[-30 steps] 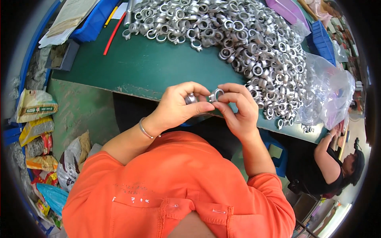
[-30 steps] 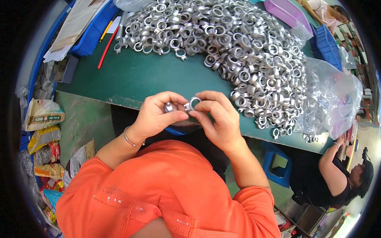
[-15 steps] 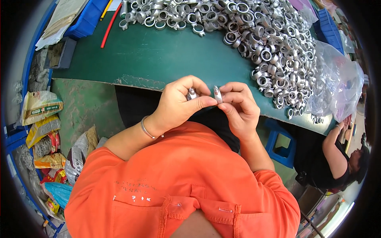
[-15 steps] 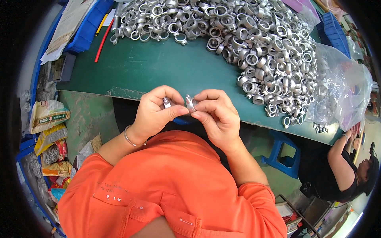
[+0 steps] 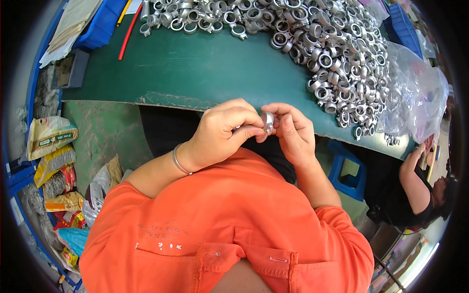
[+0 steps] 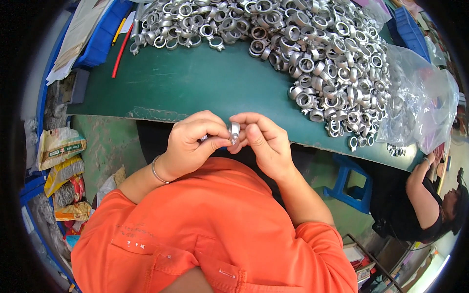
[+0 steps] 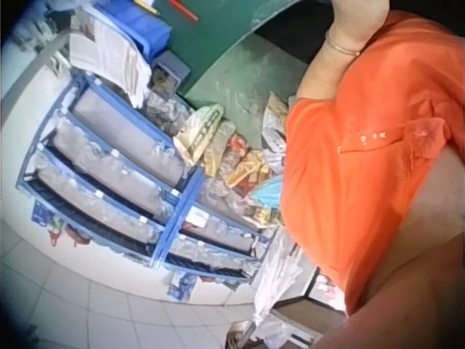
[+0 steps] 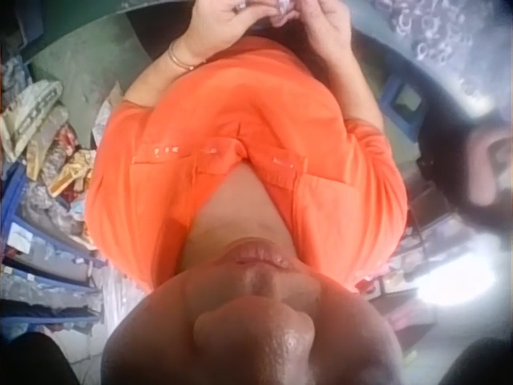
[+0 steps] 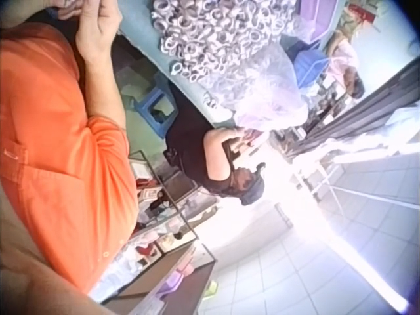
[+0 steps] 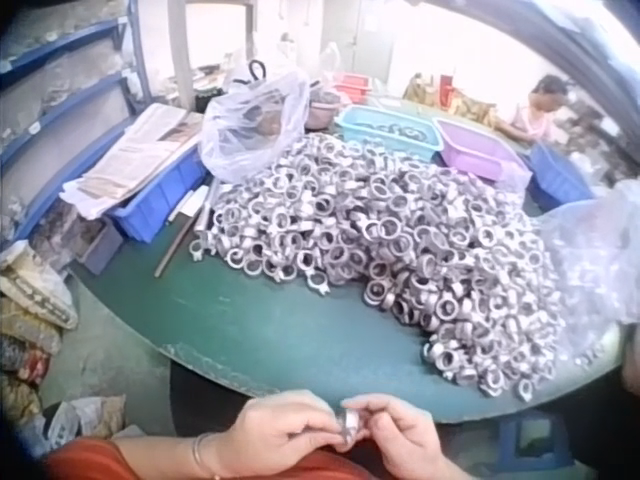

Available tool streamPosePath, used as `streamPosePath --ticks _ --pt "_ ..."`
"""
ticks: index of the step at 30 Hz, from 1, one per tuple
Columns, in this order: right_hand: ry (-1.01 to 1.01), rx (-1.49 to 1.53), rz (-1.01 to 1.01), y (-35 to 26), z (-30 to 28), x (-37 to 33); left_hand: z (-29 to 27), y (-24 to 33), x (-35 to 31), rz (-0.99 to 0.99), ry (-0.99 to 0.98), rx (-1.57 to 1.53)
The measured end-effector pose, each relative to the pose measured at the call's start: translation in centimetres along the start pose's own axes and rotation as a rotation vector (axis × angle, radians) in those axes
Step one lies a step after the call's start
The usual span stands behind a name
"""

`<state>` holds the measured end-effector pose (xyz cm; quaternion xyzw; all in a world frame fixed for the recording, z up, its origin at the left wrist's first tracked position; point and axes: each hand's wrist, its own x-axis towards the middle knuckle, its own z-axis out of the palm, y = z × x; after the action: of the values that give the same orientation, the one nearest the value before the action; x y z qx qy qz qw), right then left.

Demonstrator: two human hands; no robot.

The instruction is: The person assembles metal fittings by picking up metal ring brackets and small insert components from the table and fitting the small components into the ring brackets by hand.

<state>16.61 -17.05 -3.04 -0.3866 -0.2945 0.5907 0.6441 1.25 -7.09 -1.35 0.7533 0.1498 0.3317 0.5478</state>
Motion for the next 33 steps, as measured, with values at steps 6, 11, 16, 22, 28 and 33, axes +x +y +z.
streamPosePath --ticks 6,11,16,22,28,33 --pt "0.062 -0.093 -0.390 0.2 0.7 0.5 0.3 -0.4 -0.6 -0.547 0.052 -0.372" --pt "-0.121 -0.759 -0.552 -1.0 0.8 -0.1 -0.5 -0.3 -0.2 -0.891 -0.105 -1.150" --pt "0.189 -1.378 -0.798 -3.6 -0.8 0.6 -0.6 -0.7 -0.9 -0.940 -0.180 -1.074" --pt "0.489 -1.988 -0.656 -5.4 -2.8 1.7 -0.2 -0.4 -0.7 -0.799 -0.219 -0.967" --pt "0.401 -1.849 -0.623 -5.1 -2.2 2.2 -0.5 0.5 -0.3 -0.835 0.005 -1.131" --pt "0.176 -1.010 -0.404 -2.9 0.2 1.9 -1.1 0.5 -0.4 -0.782 0.038 -1.071"
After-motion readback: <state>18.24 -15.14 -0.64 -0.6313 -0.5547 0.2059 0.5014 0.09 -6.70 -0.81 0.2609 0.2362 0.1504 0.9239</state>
